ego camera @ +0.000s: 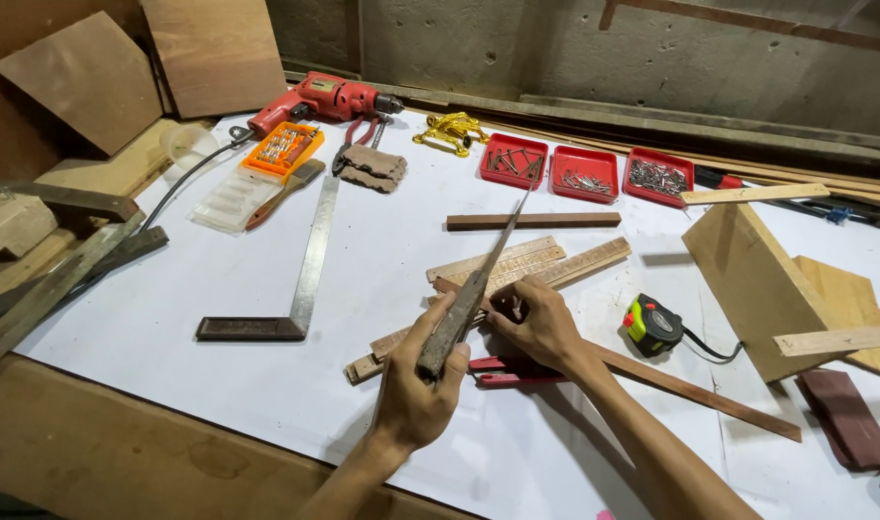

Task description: Measure and mark a wooden strip using a tape measure and pencil.

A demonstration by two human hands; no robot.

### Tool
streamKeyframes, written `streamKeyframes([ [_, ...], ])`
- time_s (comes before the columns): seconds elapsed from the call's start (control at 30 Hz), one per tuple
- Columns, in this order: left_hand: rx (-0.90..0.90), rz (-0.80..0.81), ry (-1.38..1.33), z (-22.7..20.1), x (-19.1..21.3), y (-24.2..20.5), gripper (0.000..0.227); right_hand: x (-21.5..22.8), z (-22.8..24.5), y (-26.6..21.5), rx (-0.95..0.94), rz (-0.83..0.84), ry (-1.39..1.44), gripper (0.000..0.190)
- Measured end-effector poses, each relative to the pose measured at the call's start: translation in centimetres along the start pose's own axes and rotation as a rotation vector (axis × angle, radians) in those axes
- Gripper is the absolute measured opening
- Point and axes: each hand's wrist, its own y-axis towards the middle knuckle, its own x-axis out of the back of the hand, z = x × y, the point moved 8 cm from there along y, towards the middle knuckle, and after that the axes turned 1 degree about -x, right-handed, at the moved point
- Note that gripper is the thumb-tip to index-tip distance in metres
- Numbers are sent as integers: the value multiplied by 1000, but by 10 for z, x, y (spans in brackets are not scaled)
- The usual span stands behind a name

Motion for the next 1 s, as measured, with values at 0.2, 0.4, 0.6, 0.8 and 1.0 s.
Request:
streamKeyframes([
  [0.2,-34,-3,10,-9,2,-12,68,0,0,8,-142,109,-37,27],
  [0.4,-234,-54,2,-29,4,-30,64,14,5,10,-73,71,95,34],
  [0.6,-241,-62,31,-34,5,-35,64,33,14,0,-238,66,-125,38],
  [0.8,-355,-21,-23,-72,-5,-39,62,71,27,-17,-347,66,-204,41],
  [1.0,-242,49,128,-67,-38,-42,63,81,0,-52,-326,-29,-145,37],
])
